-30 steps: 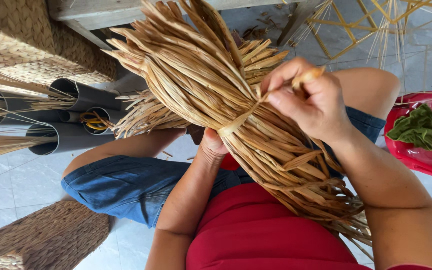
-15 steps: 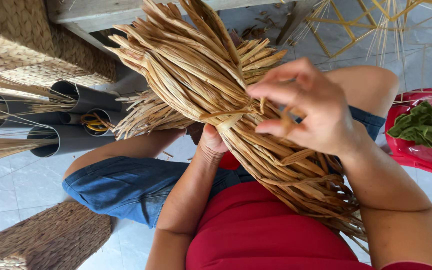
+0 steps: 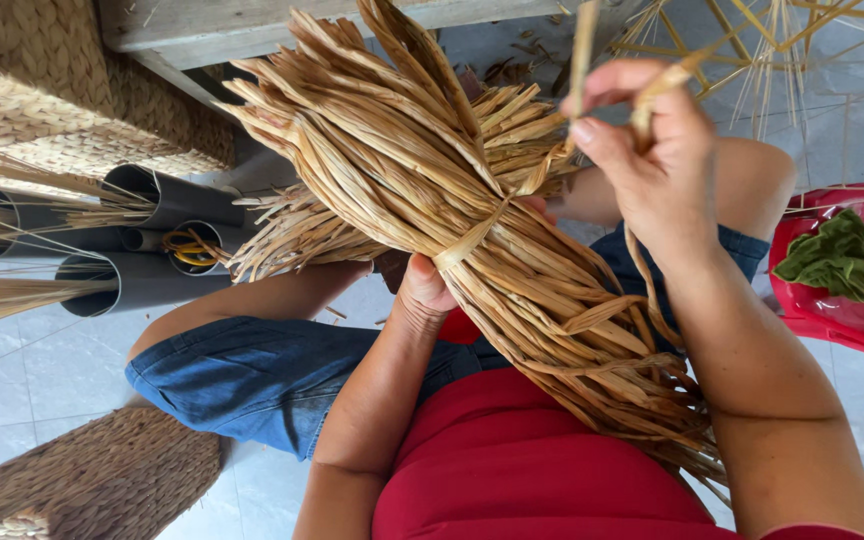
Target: The person gathers dried palm leaves, aligns them into a bundle, and ties the bundle with a thin strip of palm fiber. The person then places the finished bundle aside and repeats the process with a new set of leaves.
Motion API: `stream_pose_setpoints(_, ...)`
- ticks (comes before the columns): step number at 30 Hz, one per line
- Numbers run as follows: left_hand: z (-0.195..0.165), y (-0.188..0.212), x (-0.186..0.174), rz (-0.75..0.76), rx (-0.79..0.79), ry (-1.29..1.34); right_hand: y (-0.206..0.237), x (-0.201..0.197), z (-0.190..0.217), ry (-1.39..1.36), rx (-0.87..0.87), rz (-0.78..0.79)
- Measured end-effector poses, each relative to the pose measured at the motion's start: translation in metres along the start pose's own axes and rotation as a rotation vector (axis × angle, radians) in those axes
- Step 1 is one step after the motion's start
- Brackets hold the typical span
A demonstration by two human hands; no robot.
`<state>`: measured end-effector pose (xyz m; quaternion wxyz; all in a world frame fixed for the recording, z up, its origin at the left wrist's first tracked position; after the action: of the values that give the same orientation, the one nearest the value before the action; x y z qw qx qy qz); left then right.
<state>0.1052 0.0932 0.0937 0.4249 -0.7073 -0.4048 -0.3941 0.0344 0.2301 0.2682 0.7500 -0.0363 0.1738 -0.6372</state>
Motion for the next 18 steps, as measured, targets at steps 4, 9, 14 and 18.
stream_pose_setpoints(4,0.012,0.016,-0.045,-0.065,0.048,0.029,0.029,-0.002,0.037,0.325,-0.293,-0.041)
stream_pose_setpoints(9,0.024,0.028,-0.083,-0.182,0.074,0.087,0.050,0.043,0.045,0.717,-0.526,0.251)
stream_pose_setpoints(14,0.025,0.030,-0.064,-0.155,0.039,-0.026,0.043,0.052,0.038,0.597,-0.474,0.224)
stream_pose_setpoints(18,0.023,0.030,-0.048,-0.147,0.030,-0.103,0.047,0.062,0.023,0.567,-0.454,0.146)
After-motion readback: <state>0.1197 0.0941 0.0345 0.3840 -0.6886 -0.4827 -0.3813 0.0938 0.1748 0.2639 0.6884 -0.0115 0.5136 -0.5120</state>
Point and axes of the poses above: each hand's wrist, its own y-axis away from the middle knuckle, its own x-axis out of the palm, z = x × y, the point moved 8 cm from there along -y, towards the middle knuckle, and after that the axes turned 8 degrees about x, right-handed, at the moved point
